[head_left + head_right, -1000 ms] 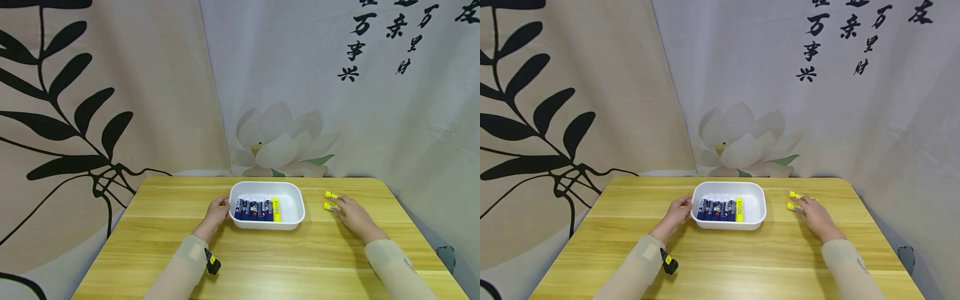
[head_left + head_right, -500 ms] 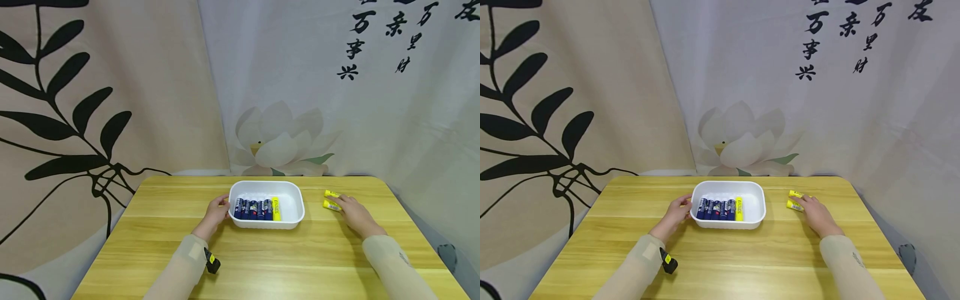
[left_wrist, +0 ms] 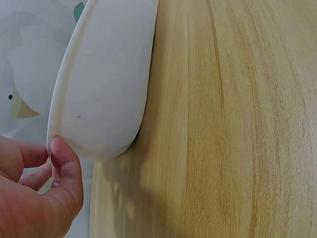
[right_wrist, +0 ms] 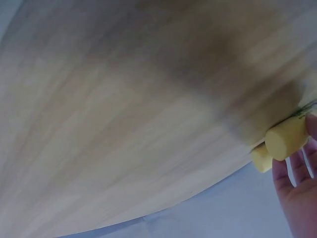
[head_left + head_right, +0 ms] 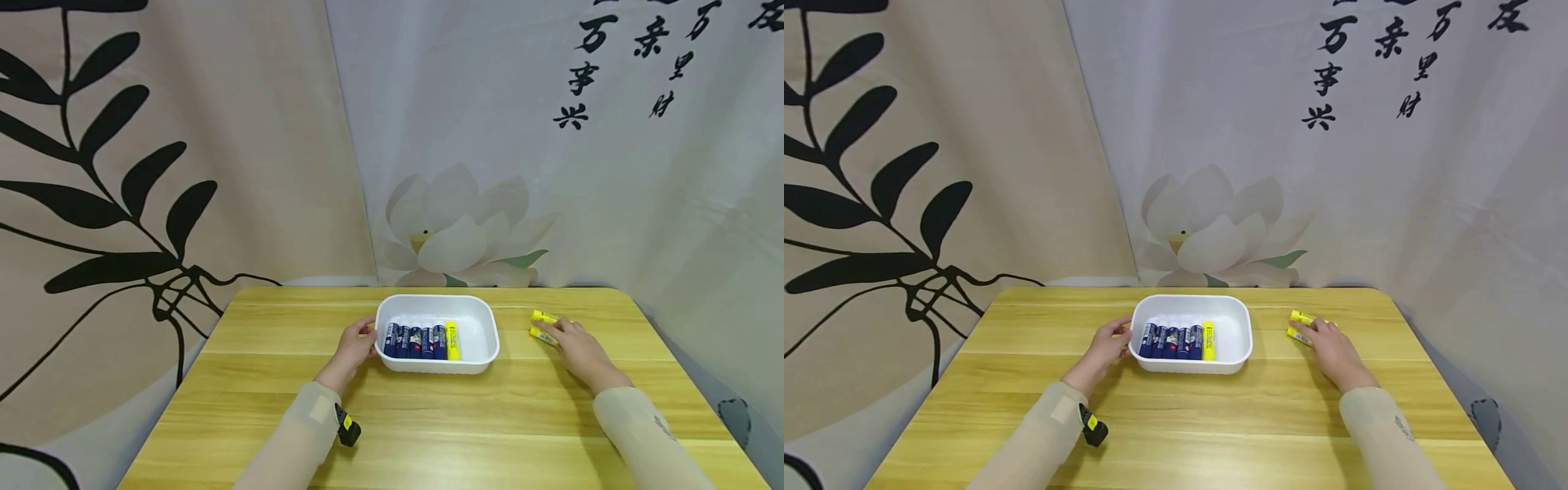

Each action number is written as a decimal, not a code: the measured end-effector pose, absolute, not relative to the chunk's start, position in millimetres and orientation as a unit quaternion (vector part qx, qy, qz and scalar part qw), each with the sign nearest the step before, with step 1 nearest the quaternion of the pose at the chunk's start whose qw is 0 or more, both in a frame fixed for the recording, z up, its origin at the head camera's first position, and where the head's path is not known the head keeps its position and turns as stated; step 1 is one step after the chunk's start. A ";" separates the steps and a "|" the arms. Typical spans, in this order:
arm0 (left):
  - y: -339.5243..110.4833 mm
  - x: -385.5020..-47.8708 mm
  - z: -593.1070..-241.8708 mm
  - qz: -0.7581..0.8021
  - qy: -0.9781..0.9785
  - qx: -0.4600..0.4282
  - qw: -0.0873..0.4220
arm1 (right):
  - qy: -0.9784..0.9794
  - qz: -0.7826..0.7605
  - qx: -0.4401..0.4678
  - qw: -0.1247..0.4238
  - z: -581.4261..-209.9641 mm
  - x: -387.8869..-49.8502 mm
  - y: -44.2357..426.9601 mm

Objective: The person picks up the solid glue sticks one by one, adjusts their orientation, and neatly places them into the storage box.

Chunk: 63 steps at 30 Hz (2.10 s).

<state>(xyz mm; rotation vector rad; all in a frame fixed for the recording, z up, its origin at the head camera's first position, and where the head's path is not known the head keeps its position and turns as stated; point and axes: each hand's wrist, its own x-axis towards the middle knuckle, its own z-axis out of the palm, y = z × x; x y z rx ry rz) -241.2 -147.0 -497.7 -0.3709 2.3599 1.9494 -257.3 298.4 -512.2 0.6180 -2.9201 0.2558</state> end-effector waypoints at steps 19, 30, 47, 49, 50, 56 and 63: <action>-149.0 -243.0 -499.3 0.628 0.767 -0.128 0.033 | -0.953 0.190 0.201 0.122 -481.5 -253.3 264.2; -148.1 -241.5 -497.6 0.630 0.765 -0.126 0.030 | -0.928 0.330 0.150 0.083 -460.2 -248.6 239.1; -147.5 -241.6 -497.8 0.633 0.763 -0.126 0.035 | -0.844 0.532 0.057 0.020 -445.0 -229.2 195.0; -147.0 -241.5 -497.8 0.634 0.762 -0.124 0.034 | -0.852 0.516 0.065 0.058 -448.0 -226.1 187.1; -146.8 -241.7 -497.9 0.635 0.762 -0.124 0.033 | -0.856 0.507 0.069 0.075 -449.7 -224.9 183.0; -147.2 -242.0 -497.2 0.640 0.758 -0.120 0.033 | -0.879 0.463 0.072 0.088 -454.4 -225.4 158.6; -147.8 -241.1 -496.6 0.636 0.761 -0.120 0.035 | -0.932 0.359 0.056 0.009 -445.7 -240.6 130.2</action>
